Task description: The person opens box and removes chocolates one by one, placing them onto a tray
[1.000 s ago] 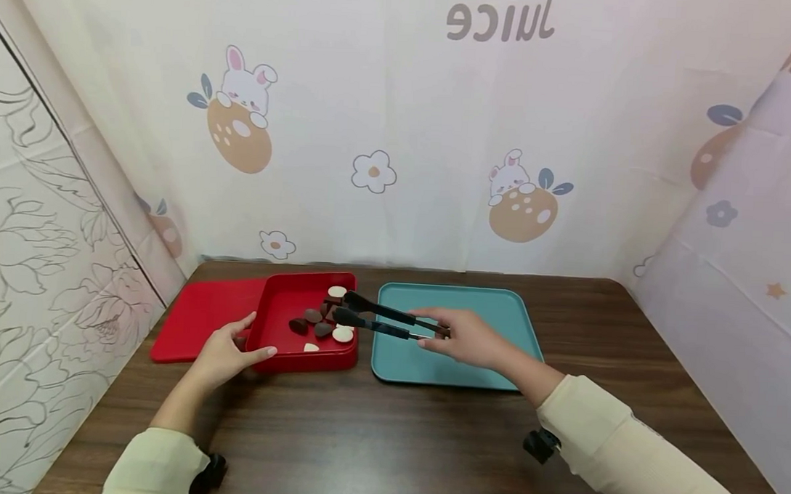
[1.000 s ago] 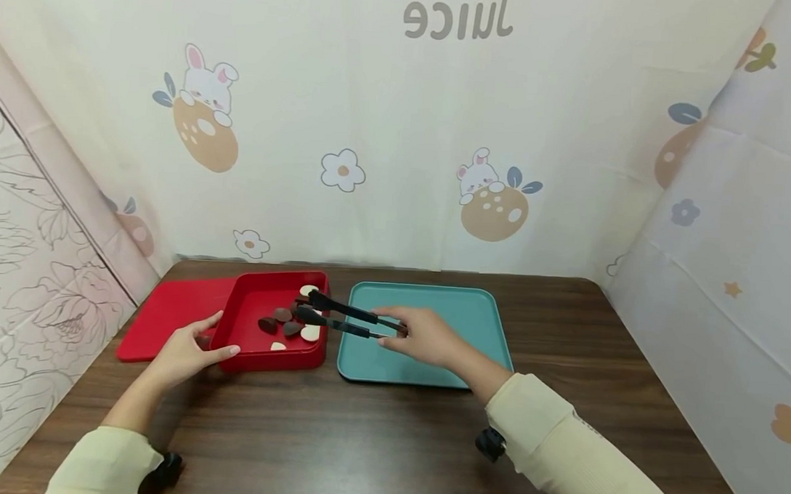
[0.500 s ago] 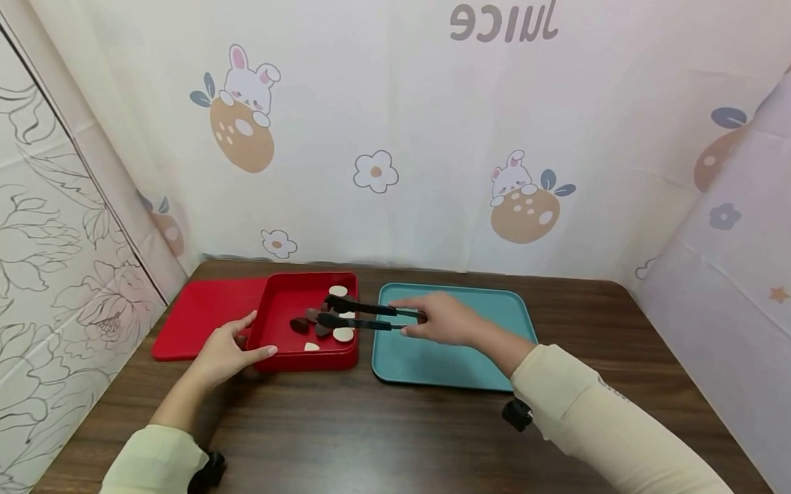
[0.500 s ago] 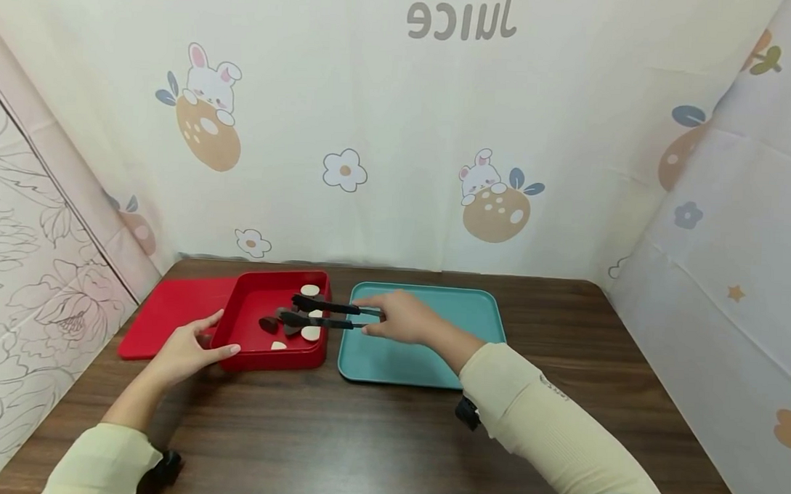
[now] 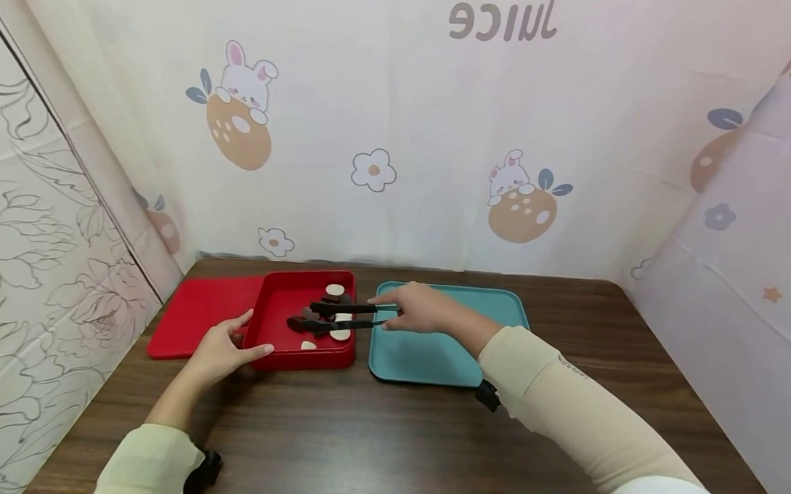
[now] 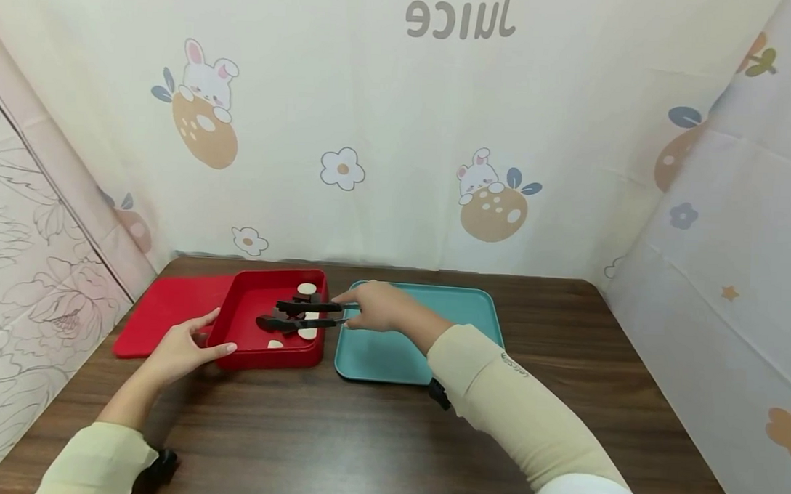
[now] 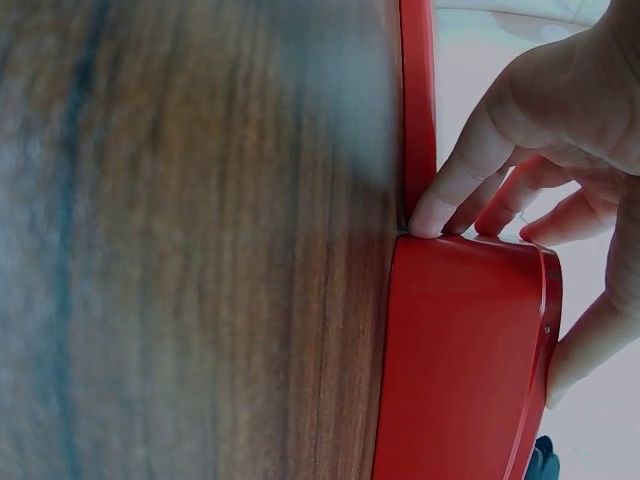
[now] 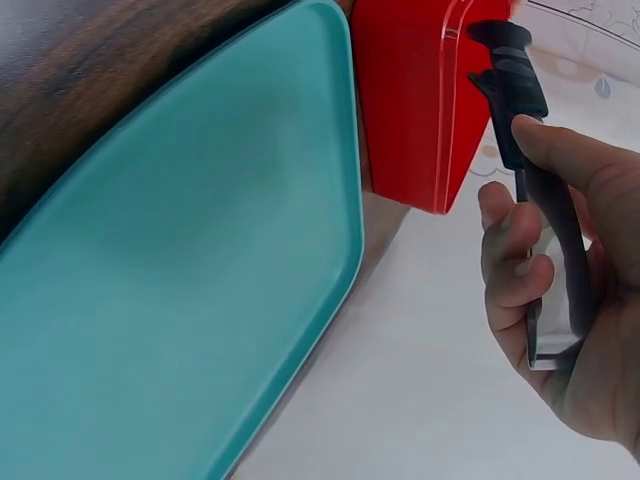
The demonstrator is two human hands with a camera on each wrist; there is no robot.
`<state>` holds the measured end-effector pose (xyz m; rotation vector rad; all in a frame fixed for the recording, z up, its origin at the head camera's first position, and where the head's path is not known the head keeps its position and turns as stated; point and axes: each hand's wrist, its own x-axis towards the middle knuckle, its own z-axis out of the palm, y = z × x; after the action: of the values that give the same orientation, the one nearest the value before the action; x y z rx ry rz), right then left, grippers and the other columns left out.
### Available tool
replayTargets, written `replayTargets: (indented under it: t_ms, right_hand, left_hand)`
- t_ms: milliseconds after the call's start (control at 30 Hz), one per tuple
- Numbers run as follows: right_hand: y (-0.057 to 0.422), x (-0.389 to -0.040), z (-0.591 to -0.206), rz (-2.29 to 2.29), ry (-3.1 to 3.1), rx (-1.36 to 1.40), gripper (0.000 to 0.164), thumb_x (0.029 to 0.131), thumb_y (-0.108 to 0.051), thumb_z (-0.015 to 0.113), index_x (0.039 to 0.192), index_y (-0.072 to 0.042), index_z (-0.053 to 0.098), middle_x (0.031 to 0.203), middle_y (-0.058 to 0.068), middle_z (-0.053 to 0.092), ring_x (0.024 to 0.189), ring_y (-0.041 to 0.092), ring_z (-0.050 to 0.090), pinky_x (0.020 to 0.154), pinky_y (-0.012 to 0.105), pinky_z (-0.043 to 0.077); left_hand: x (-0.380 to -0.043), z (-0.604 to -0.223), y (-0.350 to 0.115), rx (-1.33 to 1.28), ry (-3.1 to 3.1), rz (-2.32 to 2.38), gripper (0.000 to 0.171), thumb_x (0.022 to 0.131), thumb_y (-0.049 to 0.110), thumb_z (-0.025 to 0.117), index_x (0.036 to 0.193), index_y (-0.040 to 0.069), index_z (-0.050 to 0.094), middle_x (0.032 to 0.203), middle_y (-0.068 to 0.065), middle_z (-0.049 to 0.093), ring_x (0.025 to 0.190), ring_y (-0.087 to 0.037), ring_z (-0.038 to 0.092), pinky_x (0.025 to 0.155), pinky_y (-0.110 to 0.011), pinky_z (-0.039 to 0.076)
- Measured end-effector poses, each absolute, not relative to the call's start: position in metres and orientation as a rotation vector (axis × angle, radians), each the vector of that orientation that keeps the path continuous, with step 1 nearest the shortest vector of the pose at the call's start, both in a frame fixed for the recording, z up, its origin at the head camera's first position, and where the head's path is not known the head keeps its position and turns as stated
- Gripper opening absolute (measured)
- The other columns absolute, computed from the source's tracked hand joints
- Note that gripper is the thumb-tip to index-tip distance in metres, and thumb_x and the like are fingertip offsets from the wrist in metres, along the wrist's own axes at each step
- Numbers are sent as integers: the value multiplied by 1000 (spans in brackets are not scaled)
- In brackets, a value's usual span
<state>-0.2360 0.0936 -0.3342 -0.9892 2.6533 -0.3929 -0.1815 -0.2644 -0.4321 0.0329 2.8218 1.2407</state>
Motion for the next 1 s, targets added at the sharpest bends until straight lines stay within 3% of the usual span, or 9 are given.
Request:
replayTargets:
  t_ms: [100,200,267,367,533,700,833,1000]
  right_hand:
    - [87,-239,-334,-357,2644,-1010,50,92,-27,69,140,-22,56,65,-2,57,51,9,39,53,25,37]
    - [80,-241,-333,-326,2650,-1018,49,92,-26,70,139,-21,57,94,1,70,58,8,49,62,27,46]
    - [76,-243,-333,-302,2660,-1012,49,92,-25,70,138,-21,57,117,2,68,69,10,57,71,28,51]
    - [68,-246,-333,-256,2678,-997,48,92,-27,70,138,-21,58,131,2,62,90,14,64,81,32,54]
    - [57,-250,-336,-174,2704,-964,49,91,-28,70,138,-21,58,133,1,60,111,18,61,87,35,53]
    - [49,-252,-341,-145,2716,-958,49,91,-28,71,138,-22,57,134,1,60,115,19,59,86,35,54]
    - [42,-253,-342,-136,2722,-977,48,92,-25,69,139,-21,57,132,2,61,108,17,61,80,31,55]
    - [34,-255,-343,-111,2728,-972,47,92,-23,68,139,-22,57,118,1,67,82,14,58,60,25,48]
  left_hand:
    - [-182,-431,-265,28,2823,1233,95,81,42,78,151,0,29,137,-32,46,117,-45,50,79,-46,58]
    - [-182,-432,-266,23,2821,1228,96,81,43,78,151,0,29,137,-32,46,117,-45,49,79,-46,58]
    - [-183,-432,-266,20,2818,1229,96,81,44,78,152,0,29,136,-32,47,117,-45,49,79,-46,58]
    - [-183,-433,-266,17,2817,1229,96,81,43,78,152,1,29,136,-32,47,117,-45,49,78,-46,58]
    - [-184,-434,-267,21,2824,1224,96,81,44,78,151,0,30,135,-32,48,116,-44,50,78,-46,58]
    - [-185,-434,-267,23,2823,1229,96,80,44,78,152,2,30,136,-31,48,116,-43,51,79,-46,57]
    - [-185,-434,-268,36,2825,1231,95,81,43,79,151,1,31,134,-31,50,114,-42,54,80,-46,57]
    - [-185,-433,-269,59,2832,1218,95,81,44,78,150,-1,31,132,-31,52,112,-41,55,81,-46,56]
